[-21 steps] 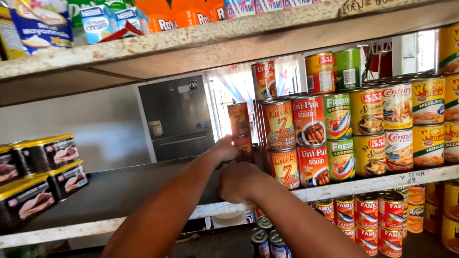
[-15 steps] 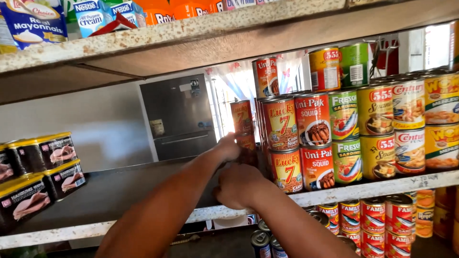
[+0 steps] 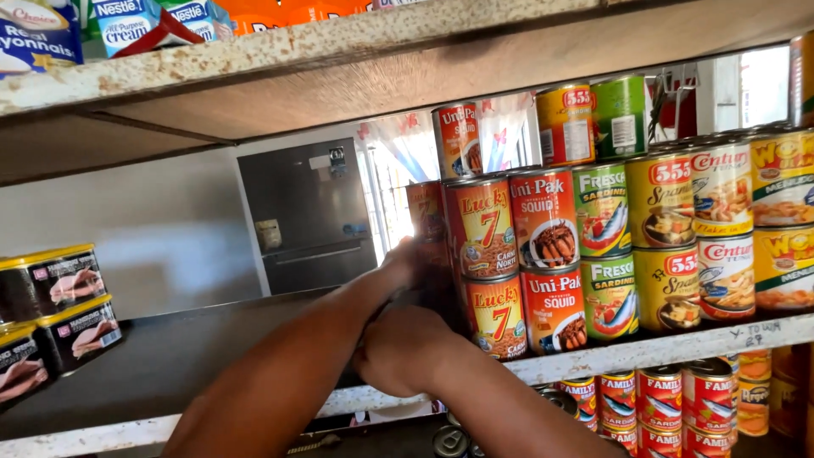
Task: Organizing and stocking various canned goods on grocery store shelves and into a cardboard box.
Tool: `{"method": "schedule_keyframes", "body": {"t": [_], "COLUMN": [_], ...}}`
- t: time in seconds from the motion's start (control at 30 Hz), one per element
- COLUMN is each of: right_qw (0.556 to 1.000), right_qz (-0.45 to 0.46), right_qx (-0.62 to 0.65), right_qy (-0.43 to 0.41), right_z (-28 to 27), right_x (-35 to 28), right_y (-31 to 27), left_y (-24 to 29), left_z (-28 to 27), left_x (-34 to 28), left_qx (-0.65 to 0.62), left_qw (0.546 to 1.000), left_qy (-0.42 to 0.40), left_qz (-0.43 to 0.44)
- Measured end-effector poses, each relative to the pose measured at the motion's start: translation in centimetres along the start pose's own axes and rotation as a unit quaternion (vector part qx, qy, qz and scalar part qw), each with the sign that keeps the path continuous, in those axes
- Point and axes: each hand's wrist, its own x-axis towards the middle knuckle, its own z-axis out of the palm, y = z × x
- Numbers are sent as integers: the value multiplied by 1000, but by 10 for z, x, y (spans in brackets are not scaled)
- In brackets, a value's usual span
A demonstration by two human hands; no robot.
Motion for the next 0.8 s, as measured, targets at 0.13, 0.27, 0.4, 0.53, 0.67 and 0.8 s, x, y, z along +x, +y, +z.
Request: {"method": "schedule_keyframes", "body": {"t": [0.13, 0.27, 0.4, 0.53, 0.67, 0.8], "right_qw": [1000, 1000, 999, 1000, 999, 999], "right_qz": [-24, -11, -26, -23, -43, -45], "right_qx": [-10, -1, 23, 12, 2, 3], "right_qy": [-10, -9, -4, -3, -1, 3], "right_z": [-4, -8, -9, -5, -3, 0], "right_x": [-3, -6, -7, -5, -2, -1], "right_y": [-1, -3, -3, -1, 2, 2], "left_y": [-18, -22, -9, -8, -13, -17], "left_z": [-41, -65, -16, -24, -39, -56], "left_x": [101, 137, 39, 56, 87, 135], "left_qx": [-73, 144, 83, 533, 626, 620], "left_qw": [996, 977, 995, 838, 756, 765], "left_qy": [-24, -151, -55, -34, -32, -79], "left_qz": [-33, 43, 18, 109, 188, 154]}}
